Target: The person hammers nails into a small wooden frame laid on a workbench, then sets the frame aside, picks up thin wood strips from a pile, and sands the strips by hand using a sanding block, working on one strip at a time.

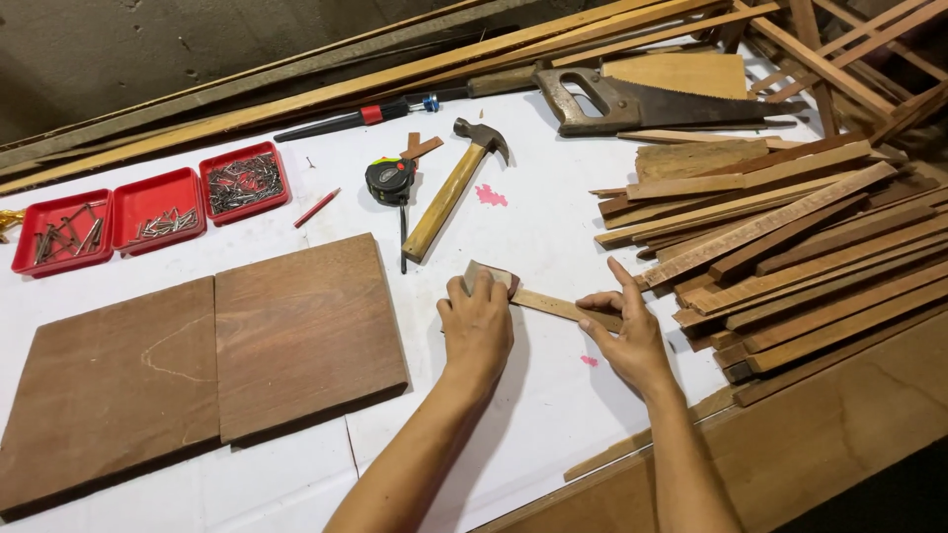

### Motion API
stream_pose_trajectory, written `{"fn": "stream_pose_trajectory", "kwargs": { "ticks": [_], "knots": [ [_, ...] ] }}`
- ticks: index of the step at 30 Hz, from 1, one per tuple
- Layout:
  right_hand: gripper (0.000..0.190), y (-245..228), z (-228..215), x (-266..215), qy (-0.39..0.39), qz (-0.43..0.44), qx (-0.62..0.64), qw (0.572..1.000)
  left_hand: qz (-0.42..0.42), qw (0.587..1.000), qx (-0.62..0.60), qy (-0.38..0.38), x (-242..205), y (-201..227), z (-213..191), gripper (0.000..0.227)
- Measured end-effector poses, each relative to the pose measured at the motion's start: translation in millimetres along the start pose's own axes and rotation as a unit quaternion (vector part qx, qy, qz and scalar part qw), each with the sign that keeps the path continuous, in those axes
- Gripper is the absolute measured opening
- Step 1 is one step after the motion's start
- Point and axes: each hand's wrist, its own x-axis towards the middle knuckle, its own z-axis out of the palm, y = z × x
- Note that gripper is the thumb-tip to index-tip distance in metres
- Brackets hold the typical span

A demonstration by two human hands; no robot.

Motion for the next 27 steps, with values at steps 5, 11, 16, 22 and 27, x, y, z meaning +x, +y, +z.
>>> {"fn": "stream_pose_trajectory", "kwargs": {
  "ticks": [5,11,16,22,27],
  "knots": [
    [0.094,7,0,2,0.001,0.001,0.011,1.0,0.021,0.998,-0.052,0.01,-2,40,4,0.02],
    [0.093,13,-1,5,0.016,-0.035,-0.022,0.999,0.091,0.991,-0.093,0.007,-11,69,9,0.027],
    [0.091,0,-1,0,0.003,0.005,0.032,0.999,0.076,0.996,-0.047,0.022,-2,32,6,0.029],
    [0.088,1,-1,0,0.004,-0.024,0.016,1.0,0.008,1.0,-0.005,0.006,8,0,0,0.027],
    [0.09,-2,-2,0,0.004,0.0,0.032,0.999,0.058,0.994,-0.083,-0.034,2,46,-5,0.016]
  ]
}}
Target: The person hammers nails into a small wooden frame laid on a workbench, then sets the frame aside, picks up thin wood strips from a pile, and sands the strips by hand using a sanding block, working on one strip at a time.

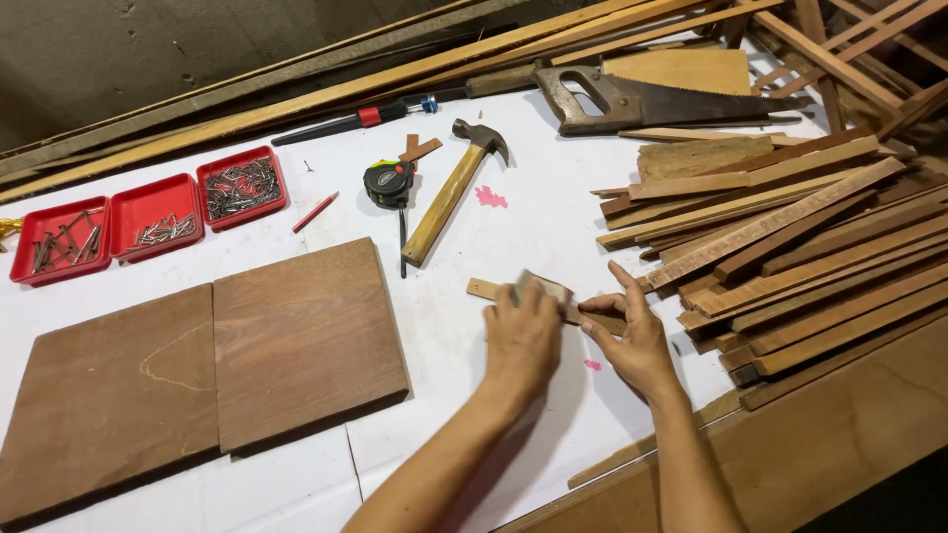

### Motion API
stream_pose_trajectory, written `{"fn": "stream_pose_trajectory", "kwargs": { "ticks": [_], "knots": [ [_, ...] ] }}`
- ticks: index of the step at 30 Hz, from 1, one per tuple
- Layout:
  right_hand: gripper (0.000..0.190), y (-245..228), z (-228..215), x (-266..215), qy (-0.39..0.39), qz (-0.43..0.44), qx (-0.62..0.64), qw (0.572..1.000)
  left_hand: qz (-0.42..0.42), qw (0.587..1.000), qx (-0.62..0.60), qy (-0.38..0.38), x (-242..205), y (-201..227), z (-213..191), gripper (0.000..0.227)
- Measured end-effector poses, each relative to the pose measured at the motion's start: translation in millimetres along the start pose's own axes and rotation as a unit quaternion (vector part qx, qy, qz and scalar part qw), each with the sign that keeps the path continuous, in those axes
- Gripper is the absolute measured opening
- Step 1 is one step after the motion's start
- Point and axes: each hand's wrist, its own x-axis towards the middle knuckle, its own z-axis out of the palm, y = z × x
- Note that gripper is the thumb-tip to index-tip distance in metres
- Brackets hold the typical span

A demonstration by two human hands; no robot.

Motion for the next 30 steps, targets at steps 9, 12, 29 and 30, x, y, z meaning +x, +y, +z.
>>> {"fn": "stream_pose_trajectory", "kwargs": {
  "ticks": [9,12,29,30],
  "knots": [
    [0.09,5,1,2,-0.004,-0.005,-0.025,1.0,0.024,0.998,0.037,0.05,-6,1,12,0.031],
    [0.087,-1,1,0,-0.007,-0.008,-0.041,0.999,-0.013,0.996,0.068,0.058,-3,-33,20,0.027],
    [0.085,-7,1,-3,-0.006,0.04,-0.044,0.998,0.007,0.999,0.039,0.021,0,-15,18,0.031],
    [0.084,-8,2,-2,-0.004,0.044,-0.055,0.998,-0.023,0.997,0.071,0.035,2,-30,23,0.028]
  ]
}}
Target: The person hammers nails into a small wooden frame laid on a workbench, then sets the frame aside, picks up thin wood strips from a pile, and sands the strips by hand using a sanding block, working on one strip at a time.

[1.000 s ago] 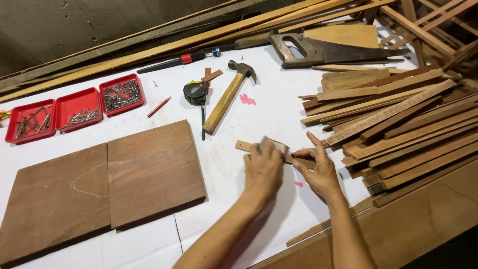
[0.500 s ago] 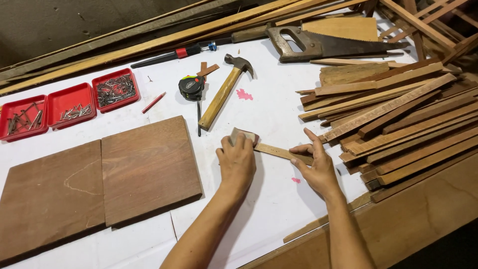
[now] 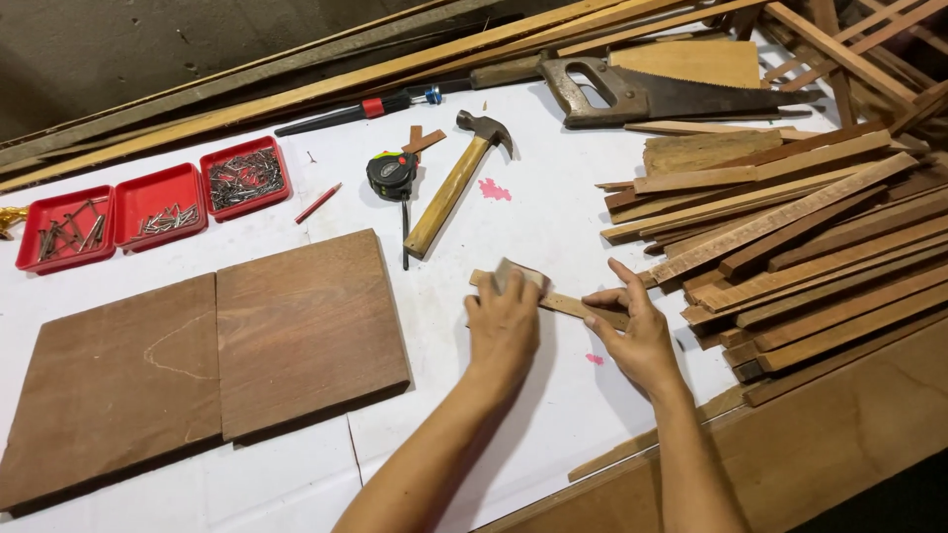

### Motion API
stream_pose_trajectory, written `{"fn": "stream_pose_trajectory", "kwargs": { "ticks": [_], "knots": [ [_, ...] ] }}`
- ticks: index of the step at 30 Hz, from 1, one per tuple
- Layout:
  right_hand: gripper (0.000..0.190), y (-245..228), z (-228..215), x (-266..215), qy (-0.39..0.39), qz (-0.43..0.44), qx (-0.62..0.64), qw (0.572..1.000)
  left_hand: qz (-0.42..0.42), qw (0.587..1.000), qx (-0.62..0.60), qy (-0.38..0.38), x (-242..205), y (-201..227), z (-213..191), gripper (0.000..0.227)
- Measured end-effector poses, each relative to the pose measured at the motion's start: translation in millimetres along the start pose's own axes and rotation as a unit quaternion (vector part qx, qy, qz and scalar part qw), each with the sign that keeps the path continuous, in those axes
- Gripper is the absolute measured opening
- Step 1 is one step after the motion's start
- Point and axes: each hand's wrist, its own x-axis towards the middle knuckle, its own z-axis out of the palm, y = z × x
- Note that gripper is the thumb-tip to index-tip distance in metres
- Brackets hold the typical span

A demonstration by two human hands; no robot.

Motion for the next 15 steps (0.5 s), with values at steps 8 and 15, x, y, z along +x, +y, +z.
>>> {"fn": "stream_pose_trajectory", "kwargs": {
  "ticks": [8,15],
  "knots": [
    [0.04,19,-1,2,0.046,-0.099,-0.153,0.982,-0.072,0.996,-0.046,-0.026,9,-47,-52,0.022],
    [0.018,23,13,3,0.048,-0.094,-0.086,0.991,0.031,0.994,-0.105,0.009,3,17,-53,0.031]
  ]
}}
